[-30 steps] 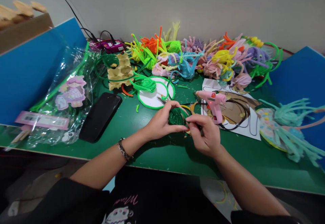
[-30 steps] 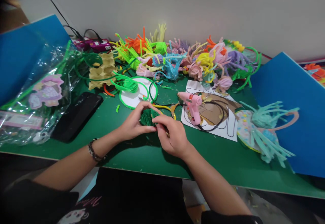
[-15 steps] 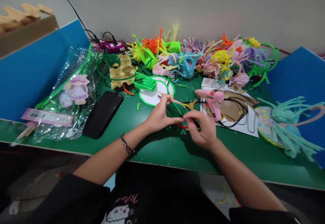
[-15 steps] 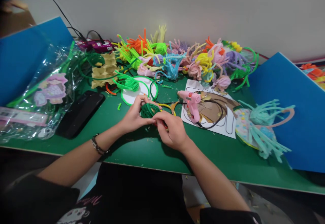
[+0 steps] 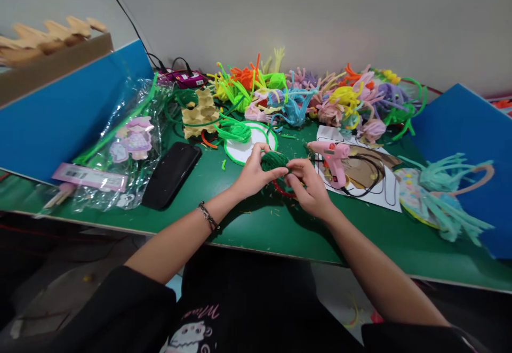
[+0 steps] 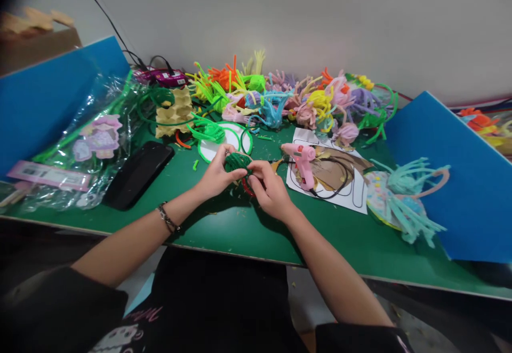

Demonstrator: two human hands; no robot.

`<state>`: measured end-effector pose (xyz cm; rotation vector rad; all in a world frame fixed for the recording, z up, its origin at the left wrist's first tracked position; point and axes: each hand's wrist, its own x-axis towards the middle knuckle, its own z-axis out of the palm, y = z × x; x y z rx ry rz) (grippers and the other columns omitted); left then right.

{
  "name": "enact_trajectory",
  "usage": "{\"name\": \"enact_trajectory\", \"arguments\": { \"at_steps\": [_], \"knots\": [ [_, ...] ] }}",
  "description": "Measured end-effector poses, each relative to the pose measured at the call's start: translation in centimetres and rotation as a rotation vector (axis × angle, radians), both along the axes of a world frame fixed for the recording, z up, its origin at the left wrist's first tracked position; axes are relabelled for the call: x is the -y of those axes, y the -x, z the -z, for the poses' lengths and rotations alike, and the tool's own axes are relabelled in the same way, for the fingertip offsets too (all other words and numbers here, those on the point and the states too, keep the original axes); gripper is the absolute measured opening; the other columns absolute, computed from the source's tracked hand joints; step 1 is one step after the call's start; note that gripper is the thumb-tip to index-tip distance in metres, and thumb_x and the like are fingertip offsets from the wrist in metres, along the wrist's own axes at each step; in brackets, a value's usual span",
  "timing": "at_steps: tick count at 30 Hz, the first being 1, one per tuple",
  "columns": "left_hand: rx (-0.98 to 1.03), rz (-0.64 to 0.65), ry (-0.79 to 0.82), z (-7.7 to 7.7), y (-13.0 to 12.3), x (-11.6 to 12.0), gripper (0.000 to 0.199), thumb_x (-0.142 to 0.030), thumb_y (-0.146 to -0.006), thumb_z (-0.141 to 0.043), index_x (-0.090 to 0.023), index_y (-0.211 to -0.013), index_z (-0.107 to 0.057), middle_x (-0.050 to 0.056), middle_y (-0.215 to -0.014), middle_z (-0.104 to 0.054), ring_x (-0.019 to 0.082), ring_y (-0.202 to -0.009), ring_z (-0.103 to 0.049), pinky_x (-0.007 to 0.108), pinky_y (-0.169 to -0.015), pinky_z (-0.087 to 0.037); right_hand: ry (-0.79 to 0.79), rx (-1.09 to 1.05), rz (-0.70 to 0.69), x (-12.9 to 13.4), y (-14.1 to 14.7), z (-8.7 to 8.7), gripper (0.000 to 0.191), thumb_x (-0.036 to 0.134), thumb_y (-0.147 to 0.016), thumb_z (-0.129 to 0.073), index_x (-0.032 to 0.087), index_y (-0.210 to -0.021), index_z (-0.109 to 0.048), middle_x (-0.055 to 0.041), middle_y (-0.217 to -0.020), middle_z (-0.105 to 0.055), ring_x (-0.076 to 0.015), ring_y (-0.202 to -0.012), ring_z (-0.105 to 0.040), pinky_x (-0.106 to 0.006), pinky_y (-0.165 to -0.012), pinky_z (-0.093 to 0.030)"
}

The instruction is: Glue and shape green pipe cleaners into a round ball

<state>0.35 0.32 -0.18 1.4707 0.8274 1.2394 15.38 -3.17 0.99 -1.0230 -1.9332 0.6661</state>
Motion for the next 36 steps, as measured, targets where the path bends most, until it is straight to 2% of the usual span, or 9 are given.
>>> {"name": "enact_trajectory", "arguments": {
  "at_steps": [7, 12, 16, 18, 22, 25, 31, 34, 36],
  "knots": [
    [-0.007, 0.023, -0.003, 0.2, 0.0, -0.3, 0.046, -0.033, -0.064, -0.069, -0.022, -0.084, -0.029, -0.001, -0.085, -0.050, 0.014, -0.083, -0.049, 0.029, -0.077, -0.038, 0.012, 0.024, 0.098, -0.5, 0.0, -0.1, 0.006, 0.024, -0.082, -0.039, 0.021, -0.084, -0.044, 0.0049, -0.056, -0.048, -0.0100, -0.048, -0.046, -0.022, -0.048, -0.036],
    [-0.059, -0.055, 0.046, 0.1, 0.2, -0.3, 0.039, -0.028, -0.066, -0.066, -0.022, -0.083, -0.032, -0.004, -0.076, -0.043, 0.012, -0.075, -0.046, 0.026, -0.073, -0.039, -0.017, 0.038, 0.180, -1.2, -0.5, -0.3, 0.012, 0.028, -0.083, -0.038, 0.020, -0.079, -0.046, 0.0041, -0.055, -0.048, -0.0105, -0.049, -0.046, -0.023, -0.050, -0.036],
    [-0.065, -0.098, 0.098, 0.0, 0.2, -0.3, 0.037, -0.029, -0.065, -0.066, -0.022, -0.084, -0.035, -0.003, -0.080, -0.046, 0.013, -0.081, -0.048, 0.027, -0.077, -0.039, -0.029, 0.080, 0.225, -1.6, -1.0, -0.4, 0.014, 0.031, -0.081, -0.041, 0.020, -0.076, -0.048, 0.0030, -0.056, -0.049, -0.0116, -0.050, -0.046, -0.024, -0.052, -0.035],
    [-0.047, -0.036, 0.130, -0.1, 0.3, -0.3, 0.040, -0.032, -0.063, -0.068, -0.022, -0.085, -0.035, -0.002, -0.083, -0.051, 0.015, -0.085, -0.050, 0.029, -0.079, -0.039, -0.031, 0.102, 0.242, -1.9, -1.3, -0.5, 0.015, 0.032, -0.081, -0.040, 0.020, -0.075, -0.048, 0.0025, -0.056, -0.049, -0.0122, -0.050, -0.046, -0.024, -0.052, -0.035],
    [0.014, 0.363, 0.258, -0.7, 0.7, -0.1, 0.051, -0.044, -0.056, -0.073, -0.021, -0.083, -0.036, 0.001, -0.085, -0.060, 0.018, -0.086, -0.057, 0.032, -0.079, -0.042, -0.037, 0.142, 0.271, -2.6, -2.0, -0.5, 0.018, 0.031, -0.084, -0.035, 0.020, -0.073, -0.046, 0.0025, -0.053, -0.048, -0.0128, -0.049, -0.046, -0.024, -0.051, -0.035],
    [0.069, 0.549, 0.325, -0.8, 1.0, 0.1, 0.056, -0.047, -0.050, -0.077, -0.020, -0.084, -0.041, 0.001, -0.082, -0.063, 0.019, -0.084, -0.059, 0.031, -0.078, -0.042, -0.038, 0.187, 0.250, -3.0, -2.0, 0.0, 0.021, 0.030, -0.084, -0.035, 0.020, -0.069, -0.046, 0.0020, -0.052, -0.050, -0.0126, -0.049, -0.046, -0.023, -0.050, -0.034],
    [0.201, 0.561, 0.378, 0.0, 1.5, -0.2, 0.068, -0.051, -0.044, -0.079, -0.020, -0.094, -0.046, 0.003, -0.094, -0.061, 0.018, -0.090, -0.058, 0.027, -0.077, -0.041, -0.075, 0.279, 0.147, -2.9, -1.0, 1.2, 0.018, 0.028, -0.080, -0.040, 0.020, -0.066, -0.049, 0.0005, -0.056, -0.056, -0.0130, -0.050, -0.052, -0.021, -0.048, -0.034],
    [0.269, 0.543, 0.406, -0.2, 1.4, -0.3, 0.065, -0.049, -0.046, -0.079, -0.019, -0.094, -0.047, 0.002, -0.089, -0.063, 0.016, -0.083, -0.060, 0.028, -0.075, -0.043, -0.134, 0.293, 0.187, -2.6, -1.0, 1.1, 0.020, 0.029, -0.082, -0.038, 0.021, -0.069, -0.051, -0.0009, -0.057, -0.056, -0.0148, -0.053, -0.053, -0.023, -0.052, -0.037],
    [0.336, 0.519, 0.411, -0.6, 1.3, -0.2, 0.060, -0.046, -0.048, -0.080, -0.019, -0.092, -0.049, 0.002, -0.085, -0.064, 0.017, -0.082, -0.061, 0.028, -0.074, -0.045, -0.204, 0.281, 0.267, -2.5, -1.4, 0.7, 0.021, 0.033, -0.082, -0.037, 0.021, -0.075, -0.052, -0.0054, -0.069, -0.059, -0.0190, -0.067, -0.056, -0.029, -0.063, -0.041]
  ]
}}
